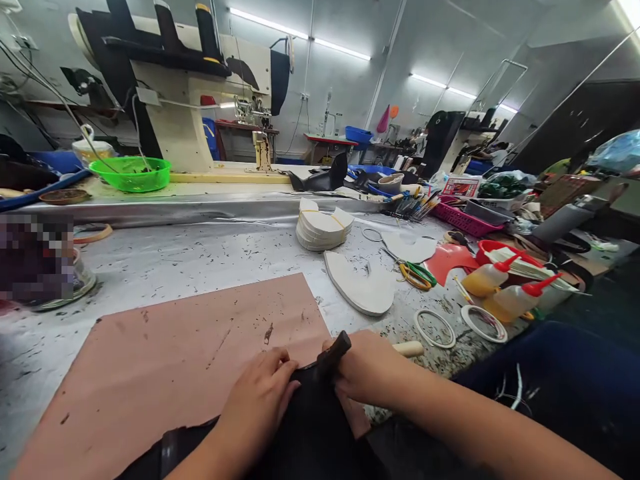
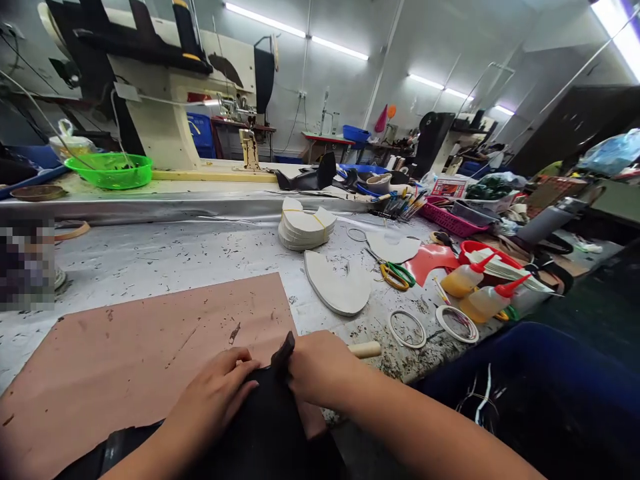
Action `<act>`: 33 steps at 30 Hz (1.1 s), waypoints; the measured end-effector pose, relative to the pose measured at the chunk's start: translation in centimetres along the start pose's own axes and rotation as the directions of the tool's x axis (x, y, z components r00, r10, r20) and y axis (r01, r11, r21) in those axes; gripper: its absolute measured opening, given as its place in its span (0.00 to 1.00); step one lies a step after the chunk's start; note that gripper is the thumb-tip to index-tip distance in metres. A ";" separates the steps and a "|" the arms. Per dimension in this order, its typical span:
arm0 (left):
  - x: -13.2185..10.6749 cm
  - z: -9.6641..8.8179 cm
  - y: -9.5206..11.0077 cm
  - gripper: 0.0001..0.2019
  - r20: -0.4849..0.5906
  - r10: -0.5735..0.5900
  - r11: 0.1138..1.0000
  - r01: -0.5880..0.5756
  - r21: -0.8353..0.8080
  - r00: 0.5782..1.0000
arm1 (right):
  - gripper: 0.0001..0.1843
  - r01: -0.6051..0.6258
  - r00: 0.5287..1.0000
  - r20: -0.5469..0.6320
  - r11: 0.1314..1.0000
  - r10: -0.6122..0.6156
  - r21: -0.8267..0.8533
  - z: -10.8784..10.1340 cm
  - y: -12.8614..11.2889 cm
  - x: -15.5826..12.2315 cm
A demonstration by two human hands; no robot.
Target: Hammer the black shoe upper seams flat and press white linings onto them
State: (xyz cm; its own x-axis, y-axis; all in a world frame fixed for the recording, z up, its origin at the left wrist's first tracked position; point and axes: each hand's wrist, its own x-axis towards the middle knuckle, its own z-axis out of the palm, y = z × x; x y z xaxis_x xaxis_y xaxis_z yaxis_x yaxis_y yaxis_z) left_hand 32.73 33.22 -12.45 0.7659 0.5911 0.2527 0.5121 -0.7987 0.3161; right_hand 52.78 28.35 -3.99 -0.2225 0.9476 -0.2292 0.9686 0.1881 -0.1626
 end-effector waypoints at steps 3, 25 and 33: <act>0.8 -1.0 -0.2 0.08 0.060 0.011 0.993 -0.003 -0.121 0.998 | 0.05 -0.011 1.000 0.021 1.000 0.012 -0.029 0.6 -0.4 0.6; 0.1 -1.0 -0.2 0.11 -0.126 0.381 0.923 -0.368 0.116 0.916 | 0.07 -0.087 0.996 0.007 0.988 0.088 -0.124 -0.4 -0.3 2.3; 0.1 -1.2 0.1 0.12 -0.088 0.388 0.917 -0.375 0.137 0.917 | 0.07 -0.081 0.995 0.047 0.989 0.087 -0.122 -0.5 -0.7 2.6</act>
State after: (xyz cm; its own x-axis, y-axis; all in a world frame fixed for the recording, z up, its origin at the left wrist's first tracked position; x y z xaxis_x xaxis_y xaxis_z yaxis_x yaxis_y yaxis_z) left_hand 32.42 33.36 -11.27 0.8673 0.2423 0.4347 0.2358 -0.9693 0.0699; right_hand 51.58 30.80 -4.00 -0.1424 0.9470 -0.2879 0.9897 0.1412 -0.0248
